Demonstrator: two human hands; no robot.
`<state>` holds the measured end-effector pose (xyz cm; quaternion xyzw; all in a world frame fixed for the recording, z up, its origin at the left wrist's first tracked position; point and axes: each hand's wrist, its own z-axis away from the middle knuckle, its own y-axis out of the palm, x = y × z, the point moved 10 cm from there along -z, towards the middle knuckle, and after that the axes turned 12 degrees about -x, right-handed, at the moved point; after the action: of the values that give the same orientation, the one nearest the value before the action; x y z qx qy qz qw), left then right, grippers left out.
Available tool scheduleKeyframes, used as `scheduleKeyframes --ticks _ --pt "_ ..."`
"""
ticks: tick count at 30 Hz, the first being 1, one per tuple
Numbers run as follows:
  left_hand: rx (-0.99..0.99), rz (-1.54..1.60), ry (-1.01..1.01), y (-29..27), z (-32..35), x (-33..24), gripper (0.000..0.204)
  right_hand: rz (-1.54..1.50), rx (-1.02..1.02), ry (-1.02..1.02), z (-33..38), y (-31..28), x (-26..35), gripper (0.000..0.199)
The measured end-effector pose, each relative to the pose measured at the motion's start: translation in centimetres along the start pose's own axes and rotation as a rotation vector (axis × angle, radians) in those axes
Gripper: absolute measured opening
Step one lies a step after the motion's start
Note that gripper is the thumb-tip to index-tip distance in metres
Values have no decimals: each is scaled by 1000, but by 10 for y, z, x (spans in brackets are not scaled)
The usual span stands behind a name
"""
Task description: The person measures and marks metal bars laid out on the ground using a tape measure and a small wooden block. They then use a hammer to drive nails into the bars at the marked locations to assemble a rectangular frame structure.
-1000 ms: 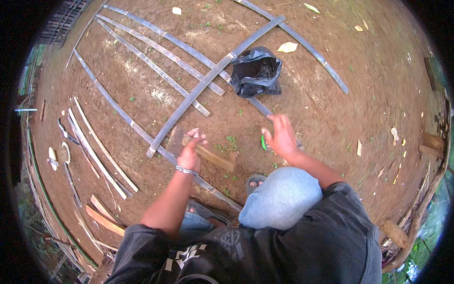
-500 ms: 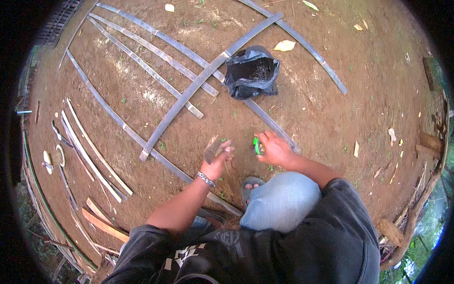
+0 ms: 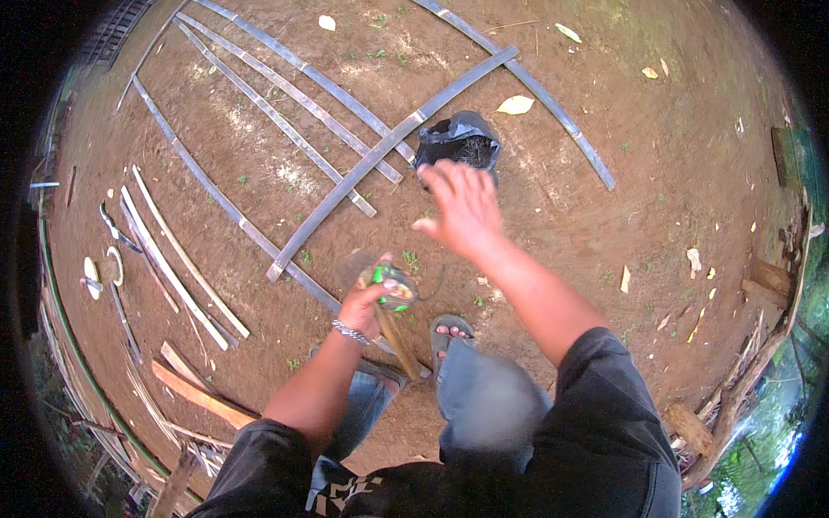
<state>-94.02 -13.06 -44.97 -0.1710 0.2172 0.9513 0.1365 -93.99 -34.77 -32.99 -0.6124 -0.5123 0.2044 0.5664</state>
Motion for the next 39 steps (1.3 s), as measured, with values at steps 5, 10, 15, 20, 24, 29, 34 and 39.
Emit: scheduleKeyframes --ticks 5,10,15,20,24,29,34,39 --pt "-97 151 159 -21 86 -69 57 124 577 393 4 38 -92 57" --pt "-260 265 416 -35 226 -187 54 -110 464 653 -10 -38 -151 40" --pt "-608 162 693 -116 330 -291 33 -164 486 479 -80 -152 -170 41" --pt "-917 -208 610 -179 374 -274 27 -186 646 385 -142 -213 -175 43" --pt "-792 -102 332 -219 351 -121 37 -72 727 200 -191 -240 -189 42" --pt "-1033 50 -95 -128 346 87 44 118 924 233 -247 -216 -249 43" --pt "-978 127 -426 19 324 190 45 293 1086 245 -270 -153 -363 53" --pt "-879 -129 -344 108 264 140 48 378 968 208 -329 -141 -396 55"
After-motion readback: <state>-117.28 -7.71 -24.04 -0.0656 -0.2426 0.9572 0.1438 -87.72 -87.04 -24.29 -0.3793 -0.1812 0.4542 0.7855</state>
